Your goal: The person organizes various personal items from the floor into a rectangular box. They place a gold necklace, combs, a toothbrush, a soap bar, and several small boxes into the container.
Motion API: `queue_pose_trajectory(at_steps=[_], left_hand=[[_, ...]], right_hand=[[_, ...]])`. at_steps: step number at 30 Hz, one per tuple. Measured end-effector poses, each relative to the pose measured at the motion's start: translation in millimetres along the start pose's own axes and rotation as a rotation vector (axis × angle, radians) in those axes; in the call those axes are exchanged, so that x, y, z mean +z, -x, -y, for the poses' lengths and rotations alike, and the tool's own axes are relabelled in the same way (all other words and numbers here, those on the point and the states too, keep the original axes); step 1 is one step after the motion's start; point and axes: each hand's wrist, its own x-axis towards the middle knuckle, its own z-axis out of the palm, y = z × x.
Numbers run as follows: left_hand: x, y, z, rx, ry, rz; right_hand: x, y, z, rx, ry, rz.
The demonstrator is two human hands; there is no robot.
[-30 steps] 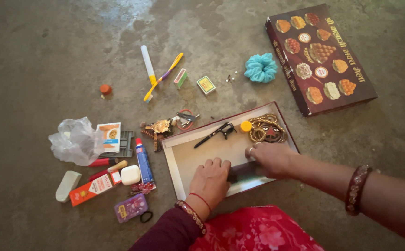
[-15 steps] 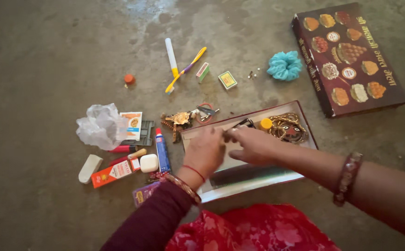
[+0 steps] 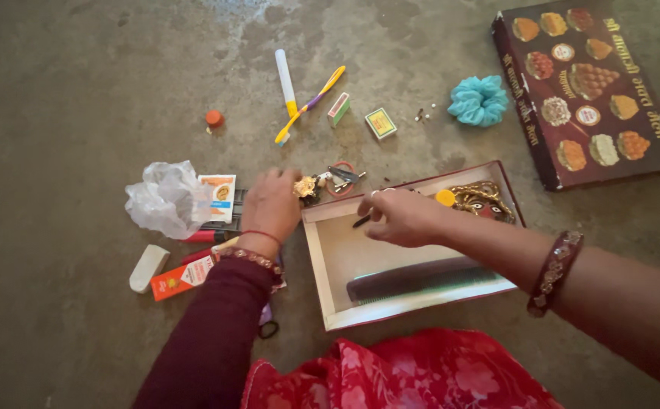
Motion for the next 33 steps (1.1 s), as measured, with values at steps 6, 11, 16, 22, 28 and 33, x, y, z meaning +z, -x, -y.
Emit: queue_pose_trajectory(at_steps=[6,11,16,22,28,33], left_hand=[[9.7,-8.6,0.3,0.126,-0.135,0.076],[10.1,-10.6,3.6,0.083,-0.142,0.182],[5.4,-11.4,9.0,0.095,-0.085,0.17],[-7.1,-16.1,6.0,0.053,0.025,0.144],[-24.9,-25.9,-7.3,-0.104,0.335,-0.011],[-51.8,-34.4,-22.5,-0.127,0.489,-0.045]], right_hand=[[-5.1,0.1,-8.1,0.018,-0.02,0.006],[-6.2,0.3,-13.9,0.021,-0.035,0.024],[-5.0,-1.0,-19.1,0.049,-0.095,0.055],[-2.1,-5.0,-25.1,0.048,-0.149,0.047],[-2.9,-11.7,-21.4,0.022,-0.221,-0.103],[-16.4,-16.3,-3.8,0.002,-0.464,-0.133]])
